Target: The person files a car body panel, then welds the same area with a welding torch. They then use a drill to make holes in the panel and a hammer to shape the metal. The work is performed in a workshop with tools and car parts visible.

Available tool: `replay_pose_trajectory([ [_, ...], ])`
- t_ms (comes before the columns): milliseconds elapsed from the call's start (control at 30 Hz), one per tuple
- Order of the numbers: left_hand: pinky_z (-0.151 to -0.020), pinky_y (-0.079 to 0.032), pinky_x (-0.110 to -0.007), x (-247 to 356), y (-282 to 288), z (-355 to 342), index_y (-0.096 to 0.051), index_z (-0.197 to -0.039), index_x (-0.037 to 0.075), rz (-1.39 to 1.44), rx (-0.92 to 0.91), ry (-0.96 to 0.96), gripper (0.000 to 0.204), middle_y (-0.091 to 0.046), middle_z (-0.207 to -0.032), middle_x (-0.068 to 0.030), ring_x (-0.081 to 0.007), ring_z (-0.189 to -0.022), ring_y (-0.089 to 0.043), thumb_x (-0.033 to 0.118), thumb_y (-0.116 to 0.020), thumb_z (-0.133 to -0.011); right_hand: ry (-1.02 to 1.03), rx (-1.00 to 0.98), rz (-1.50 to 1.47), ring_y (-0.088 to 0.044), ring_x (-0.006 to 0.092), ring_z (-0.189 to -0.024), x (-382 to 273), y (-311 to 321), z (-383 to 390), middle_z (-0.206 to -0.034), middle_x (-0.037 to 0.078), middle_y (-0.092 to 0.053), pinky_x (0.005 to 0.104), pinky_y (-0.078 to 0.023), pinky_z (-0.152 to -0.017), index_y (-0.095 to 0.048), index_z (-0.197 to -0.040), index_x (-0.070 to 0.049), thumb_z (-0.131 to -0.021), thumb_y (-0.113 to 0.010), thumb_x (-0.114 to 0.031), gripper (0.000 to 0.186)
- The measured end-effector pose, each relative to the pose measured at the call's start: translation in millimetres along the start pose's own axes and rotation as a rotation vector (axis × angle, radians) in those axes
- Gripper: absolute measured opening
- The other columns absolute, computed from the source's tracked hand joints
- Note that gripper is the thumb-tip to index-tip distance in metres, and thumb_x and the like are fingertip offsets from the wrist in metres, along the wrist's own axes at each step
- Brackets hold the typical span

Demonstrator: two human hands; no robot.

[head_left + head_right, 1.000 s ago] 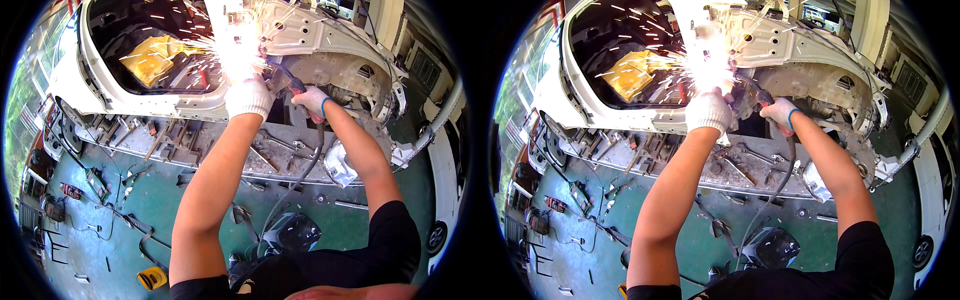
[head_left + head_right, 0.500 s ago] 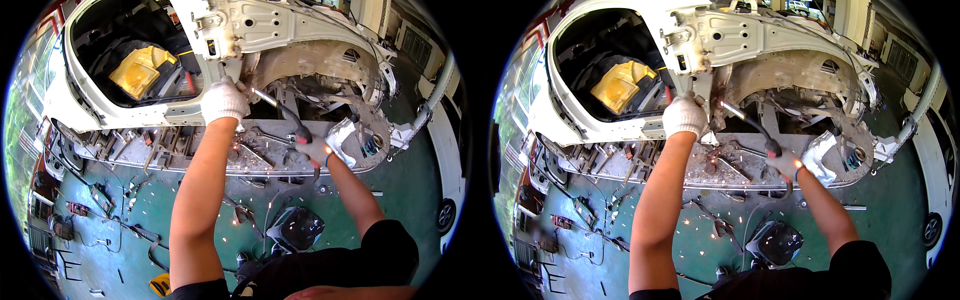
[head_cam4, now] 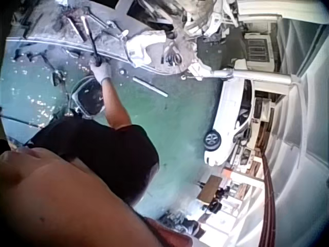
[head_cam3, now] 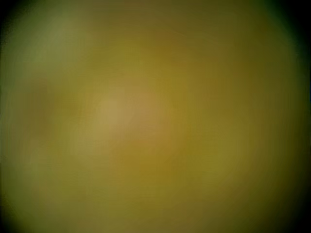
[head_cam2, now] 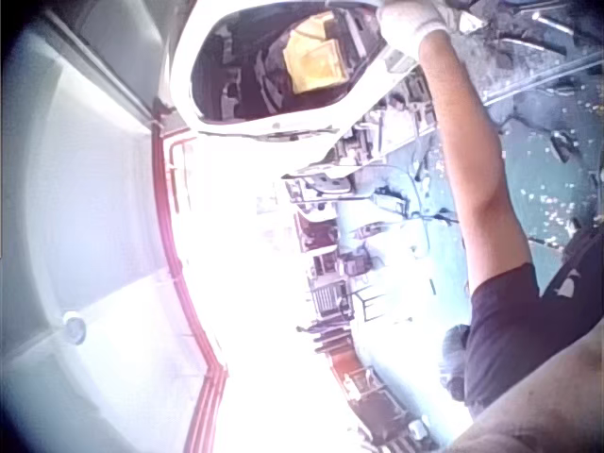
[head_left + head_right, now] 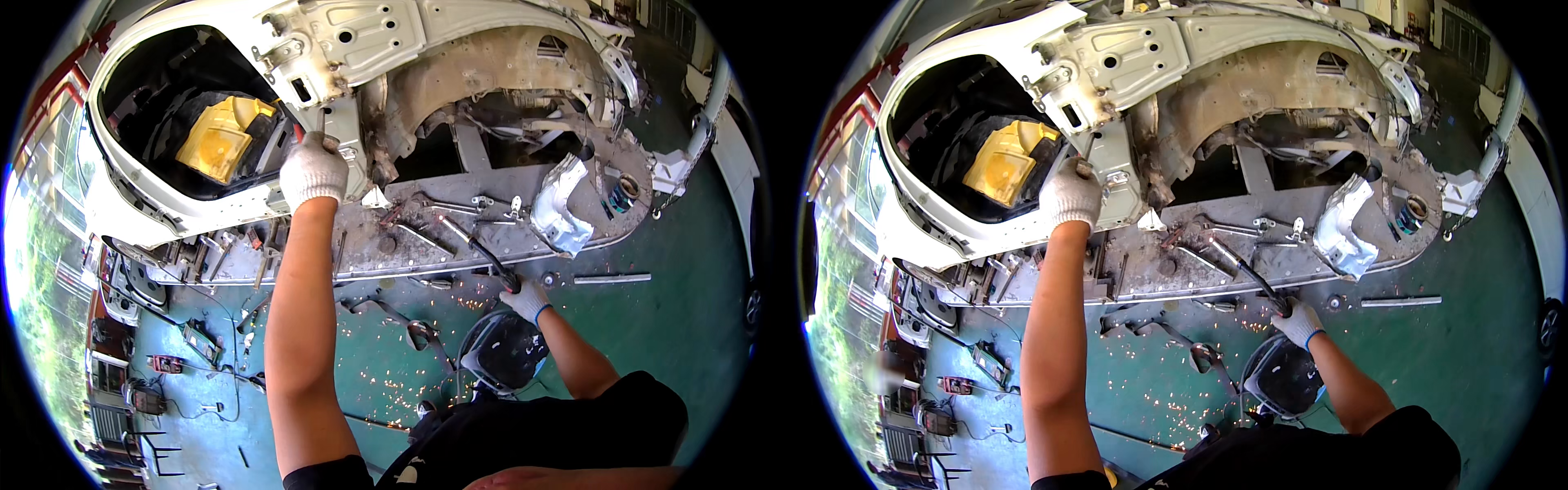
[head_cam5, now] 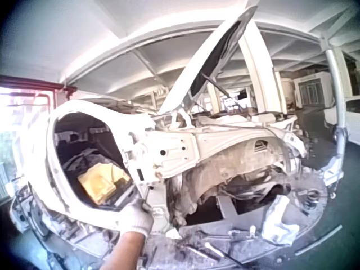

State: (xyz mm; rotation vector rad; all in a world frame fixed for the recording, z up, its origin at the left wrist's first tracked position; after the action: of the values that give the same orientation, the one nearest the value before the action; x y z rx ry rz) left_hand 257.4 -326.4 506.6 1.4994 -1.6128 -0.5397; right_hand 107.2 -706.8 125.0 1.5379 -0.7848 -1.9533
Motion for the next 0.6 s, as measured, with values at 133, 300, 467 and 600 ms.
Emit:
replay_pose_trajectory([
  [133, -0.089, -0.057, -0.050, 4.5, -2.0, -5.6, -0.075, -0.108, 0.013, -0.051, -0.019, -0.004, 0.029, -0.075, -0.101, -0.0194, -0.0395, -0.098, -0.072, 0.030, -0.055, -0.096, 0.043, 0.018, 0.019, -0.070, 0.0445, -0.098, -1.4, 10.0, -14.6, -0.097, 0.024, -0.073, 0.0527, -0.056, -0.086, -0.068, -0.100, -0.009, -0.082, -0.077, -0.043, 0.040],
  [300, -0.088, -0.057, -0.050, 4.5, -8.0, 0.1, -0.075, -0.109, 0.014, -0.050, -0.008, -0.037, 0.029, -0.075, -0.101, -0.0190, -0.0385, -0.097, -0.072, 0.028, -0.055, -0.096, 0.086, -0.053, -0.067, -0.071, 0.0419, -0.090, -59.5, 40.9, -61.1, -0.090, 0.024, -0.073, 0.0476, -0.055, -0.079, -0.069, -0.101, -0.008, -0.084, -0.071, -0.041, 0.037],
  [467, -0.085, -0.058, -0.050, -3.5, -12.7, 7.8, -0.075, -0.108, 0.013, 0.020, 0.002, -0.021, 0.028, -0.074, -0.102, -0.0222, -0.0401, -0.095, -0.072, 0.028, -0.054, -0.095, 0.243, -0.118, -0.219, -0.063, 0.0260, -0.050, -174.5, 74.3, -119.1, -0.066, 0.014, -0.066, 0.0423, -0.052, -0.056, -0.068, -0.100, -0.010, -0.085, -0.070, -0.037, 0.032],
  [600, -0.085, -0.057, -0.050, -2.0, -14.5, 12.0, -0.075, -0.104, 0.013, 0.006, 0.005, -0.021, 0.025, -0.075, -0.097, -0.0203, -0.0398, -0.093, -0.072, 0.027, -0.056, -0.095, 0.307, -0.204, -0.276, -0.059, 0.0206, -0.046, -275.1, 77.4, -160.7, -0.061, 0.009, -0.063, 0.0398, -0.047, -0.048, -0.065, -0.085, -0.004, -0.084, -0.071, -0.035, 0.032],
])
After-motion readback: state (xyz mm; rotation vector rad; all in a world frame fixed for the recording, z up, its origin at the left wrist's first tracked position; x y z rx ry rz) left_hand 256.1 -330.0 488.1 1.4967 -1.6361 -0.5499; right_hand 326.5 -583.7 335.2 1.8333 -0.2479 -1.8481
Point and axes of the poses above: each hand's wrist, its own z-axis away from the middle knuckle, its own y-axis out of the back of the hand, x = y × z, the point moved 9 cm from there along -z, towards the middle knuckle
